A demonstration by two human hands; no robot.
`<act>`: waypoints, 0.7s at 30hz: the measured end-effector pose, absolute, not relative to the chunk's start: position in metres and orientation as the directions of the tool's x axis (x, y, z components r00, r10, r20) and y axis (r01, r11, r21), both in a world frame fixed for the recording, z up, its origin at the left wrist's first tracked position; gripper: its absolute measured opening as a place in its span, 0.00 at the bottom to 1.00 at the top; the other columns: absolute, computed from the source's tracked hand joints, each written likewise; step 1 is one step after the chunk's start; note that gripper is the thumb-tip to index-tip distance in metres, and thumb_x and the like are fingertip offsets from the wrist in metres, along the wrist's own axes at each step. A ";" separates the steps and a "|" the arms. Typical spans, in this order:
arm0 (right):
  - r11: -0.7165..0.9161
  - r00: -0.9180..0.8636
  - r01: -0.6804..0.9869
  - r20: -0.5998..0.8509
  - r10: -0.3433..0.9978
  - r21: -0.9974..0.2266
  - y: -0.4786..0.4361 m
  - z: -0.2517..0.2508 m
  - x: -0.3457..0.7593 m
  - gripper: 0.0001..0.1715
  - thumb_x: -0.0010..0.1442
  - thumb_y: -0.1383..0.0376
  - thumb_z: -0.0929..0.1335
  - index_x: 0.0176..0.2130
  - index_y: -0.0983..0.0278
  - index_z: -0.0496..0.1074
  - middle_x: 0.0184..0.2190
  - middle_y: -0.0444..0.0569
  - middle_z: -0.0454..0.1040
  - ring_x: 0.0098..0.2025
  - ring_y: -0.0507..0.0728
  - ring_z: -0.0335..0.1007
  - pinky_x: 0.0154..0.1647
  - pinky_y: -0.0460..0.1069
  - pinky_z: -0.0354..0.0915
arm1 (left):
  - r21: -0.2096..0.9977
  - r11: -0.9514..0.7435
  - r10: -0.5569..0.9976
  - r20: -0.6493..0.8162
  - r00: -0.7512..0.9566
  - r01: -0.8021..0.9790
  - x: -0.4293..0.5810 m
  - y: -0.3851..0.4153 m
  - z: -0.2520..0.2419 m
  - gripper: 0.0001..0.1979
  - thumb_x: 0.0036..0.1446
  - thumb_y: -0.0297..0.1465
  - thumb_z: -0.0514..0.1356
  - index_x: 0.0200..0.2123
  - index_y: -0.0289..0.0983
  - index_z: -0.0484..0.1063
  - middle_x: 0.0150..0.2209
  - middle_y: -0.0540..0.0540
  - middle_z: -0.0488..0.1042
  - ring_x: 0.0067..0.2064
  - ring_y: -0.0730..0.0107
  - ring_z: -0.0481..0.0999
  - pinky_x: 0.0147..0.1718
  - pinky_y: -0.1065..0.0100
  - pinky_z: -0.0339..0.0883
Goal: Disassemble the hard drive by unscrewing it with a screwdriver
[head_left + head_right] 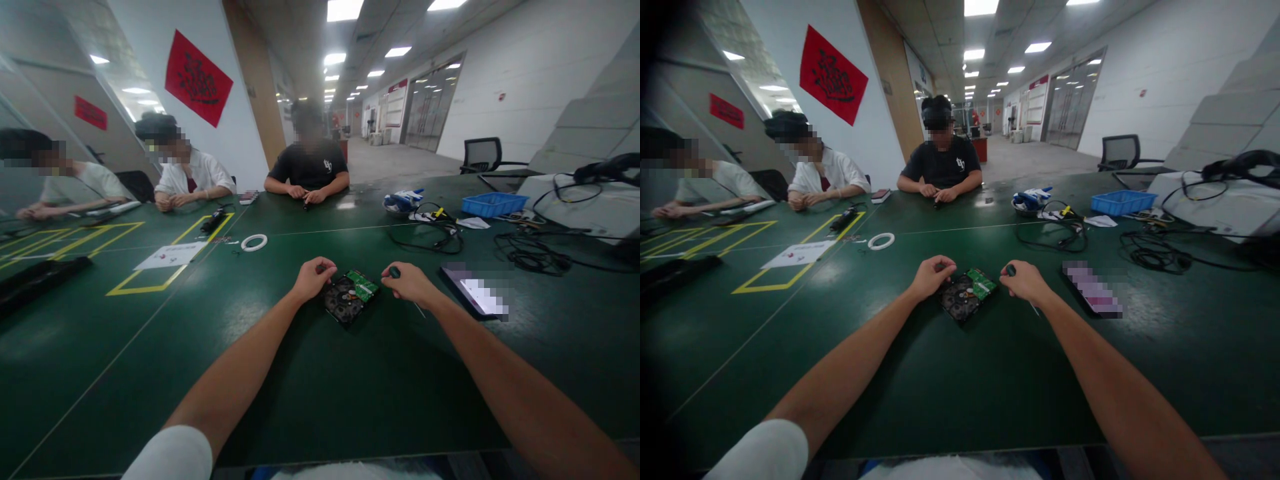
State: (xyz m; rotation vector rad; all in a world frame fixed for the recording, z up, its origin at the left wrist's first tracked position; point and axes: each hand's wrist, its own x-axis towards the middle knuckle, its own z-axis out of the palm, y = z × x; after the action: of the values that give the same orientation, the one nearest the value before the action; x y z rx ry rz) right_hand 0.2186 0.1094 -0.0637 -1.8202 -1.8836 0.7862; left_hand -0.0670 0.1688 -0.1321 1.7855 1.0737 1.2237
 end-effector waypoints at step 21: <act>0.648 -0.314 0.561 0.593 0.742 -0.515 0.088 -0.067 0.182 0.07 0.64 0.59 0.69 0.40 0.59 0.76 0.40 0.48 0.79 0.43 0.59 0.75 0.48 0.54 0.67 | 0.935 -0.342 0.850 0.348 0.396 -0.089 -0.017 0.123 -0.084 0.16 0.58 0.39 0.67 0.41 0.33 0.73 0.31 0.47 0.77 0.30 0.72 0.78 0.31 0.70 0.73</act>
State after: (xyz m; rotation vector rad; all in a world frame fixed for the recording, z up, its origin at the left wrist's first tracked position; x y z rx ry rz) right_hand 0.1819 0.0877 -0.0673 -1.0147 -2.0110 0.2677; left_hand -0.0168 0.1232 -0.0837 1.6224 0.6868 1.1396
